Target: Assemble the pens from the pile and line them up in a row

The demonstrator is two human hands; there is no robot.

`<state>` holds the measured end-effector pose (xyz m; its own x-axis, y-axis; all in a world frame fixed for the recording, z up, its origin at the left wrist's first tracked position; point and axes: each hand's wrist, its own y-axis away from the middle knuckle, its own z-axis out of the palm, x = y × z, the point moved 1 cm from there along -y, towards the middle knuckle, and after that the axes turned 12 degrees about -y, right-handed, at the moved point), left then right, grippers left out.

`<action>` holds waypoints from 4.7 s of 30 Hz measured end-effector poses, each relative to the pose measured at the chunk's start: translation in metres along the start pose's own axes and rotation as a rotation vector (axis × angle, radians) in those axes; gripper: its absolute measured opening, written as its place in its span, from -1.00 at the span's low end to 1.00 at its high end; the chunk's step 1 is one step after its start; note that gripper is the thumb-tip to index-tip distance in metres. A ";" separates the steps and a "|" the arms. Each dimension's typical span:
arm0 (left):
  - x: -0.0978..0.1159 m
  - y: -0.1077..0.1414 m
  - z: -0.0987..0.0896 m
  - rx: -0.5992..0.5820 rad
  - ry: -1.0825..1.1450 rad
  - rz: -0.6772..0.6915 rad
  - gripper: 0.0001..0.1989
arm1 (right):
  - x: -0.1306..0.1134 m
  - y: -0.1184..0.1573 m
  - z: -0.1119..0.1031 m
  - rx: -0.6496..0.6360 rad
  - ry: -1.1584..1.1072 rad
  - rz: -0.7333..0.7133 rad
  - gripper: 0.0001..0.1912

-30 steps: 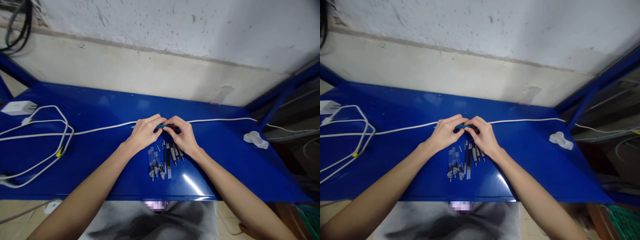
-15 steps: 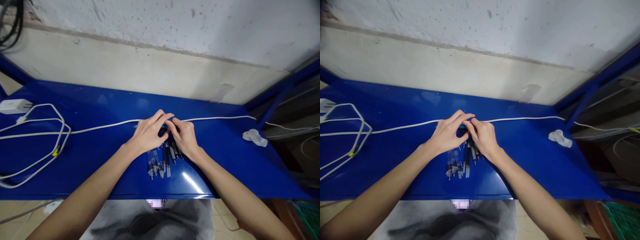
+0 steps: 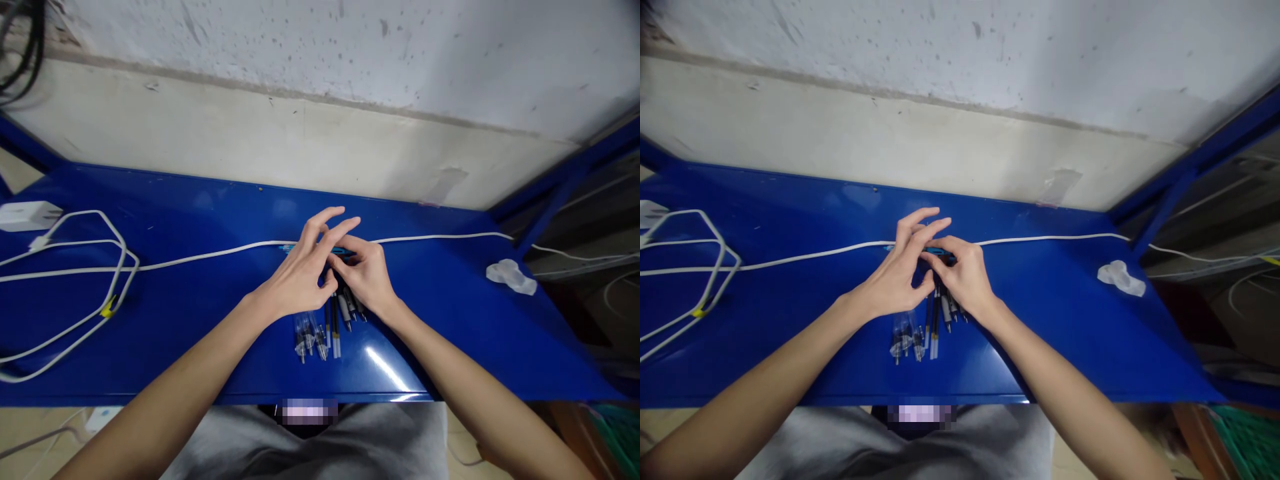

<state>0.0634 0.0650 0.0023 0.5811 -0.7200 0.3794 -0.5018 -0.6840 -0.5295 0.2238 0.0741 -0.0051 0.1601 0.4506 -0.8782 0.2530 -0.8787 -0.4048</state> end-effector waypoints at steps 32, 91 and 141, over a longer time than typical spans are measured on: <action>-0.042 -0.003 0.005 0.342 -0.148 0.051 -0.87 | 0.007 -0.008 -0.020 0.022 -0.016 0.192 -0.49; -0.033 0.002 -0.007 -0.212 -0.183 -0.154 -0.93 | 0.017 -0.004 -0.026 0.053 0.383 0.193 -0.42; 0.043 0.037 -0.021 -0.518 -0.618 -0.558 -0.78 | 0.012 -0.004 -0.019 -0.011 0.266 0.023 -0.40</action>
<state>0.0566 0.0063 0.0151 0.9793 -0.1905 -0.0685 -0.1866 -0.9806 0.0594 0.2431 0.0858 -0.0092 0.4106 0.4571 -0.7889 0.2568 -0.8882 -0.3810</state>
